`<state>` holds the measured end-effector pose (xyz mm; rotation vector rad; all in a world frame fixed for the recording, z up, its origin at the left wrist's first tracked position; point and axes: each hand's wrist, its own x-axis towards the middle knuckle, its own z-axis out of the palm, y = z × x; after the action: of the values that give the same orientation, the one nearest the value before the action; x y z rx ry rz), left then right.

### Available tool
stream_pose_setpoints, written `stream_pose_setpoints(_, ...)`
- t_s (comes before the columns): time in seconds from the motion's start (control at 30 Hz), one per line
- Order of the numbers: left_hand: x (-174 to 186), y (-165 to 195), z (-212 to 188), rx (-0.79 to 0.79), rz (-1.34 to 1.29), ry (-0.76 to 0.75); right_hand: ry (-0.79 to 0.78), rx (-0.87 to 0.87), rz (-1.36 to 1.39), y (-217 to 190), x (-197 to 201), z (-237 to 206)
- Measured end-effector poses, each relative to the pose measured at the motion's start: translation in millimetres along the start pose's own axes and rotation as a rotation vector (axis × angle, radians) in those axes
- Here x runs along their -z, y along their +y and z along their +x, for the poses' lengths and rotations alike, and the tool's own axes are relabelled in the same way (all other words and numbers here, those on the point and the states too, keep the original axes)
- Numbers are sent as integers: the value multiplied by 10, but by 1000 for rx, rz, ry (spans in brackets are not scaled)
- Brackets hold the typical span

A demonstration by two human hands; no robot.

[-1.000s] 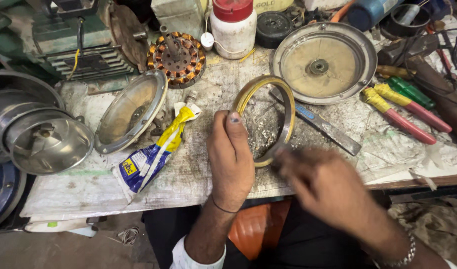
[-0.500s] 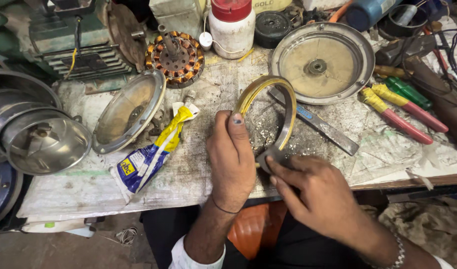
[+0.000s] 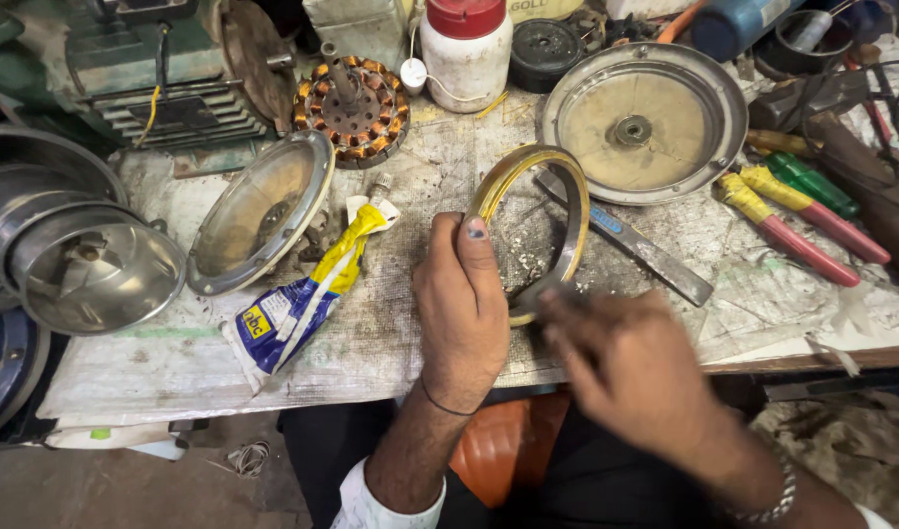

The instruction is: The person holds a brass-colored metal ring in the left hand and repeatedly files its inner surface with a metal file held in the right hand. The ring is rotated frequently to work around its circumference. Metal filings accumulate on the workbench.

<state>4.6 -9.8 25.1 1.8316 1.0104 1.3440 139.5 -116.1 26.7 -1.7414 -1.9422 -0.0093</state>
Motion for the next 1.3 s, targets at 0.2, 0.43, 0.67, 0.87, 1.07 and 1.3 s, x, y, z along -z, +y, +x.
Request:
stream_pose_setpoints(0.2, 1, -9, -13, -72, -46, 21, -116, -126, -36, -15, 55, 47)
stream_pose_setpoints(0.43, -7, 15, -45, -32, -89, -33, -32, -83, 186, -23, -44, -19)
stream_pose_setpoints(0.67, 175, -60, 57, 250, -460, -101, 41, 121, -186, -28, -16, -1)
stream_pose_setpoints(0.87, 258, -89, 96, 335, -646, -151, -2, 46, -247, -78, 63, 53)
stream_pose_setpoints(1.07, 12, -52, -38, -3, -162, -70, 63, 39, -130, -35, 25, 82)
stream_pose_setpoints(1.3, 49, 0, -35, 9, -131, -63, 67, -65, -103, -24, -51, 18)
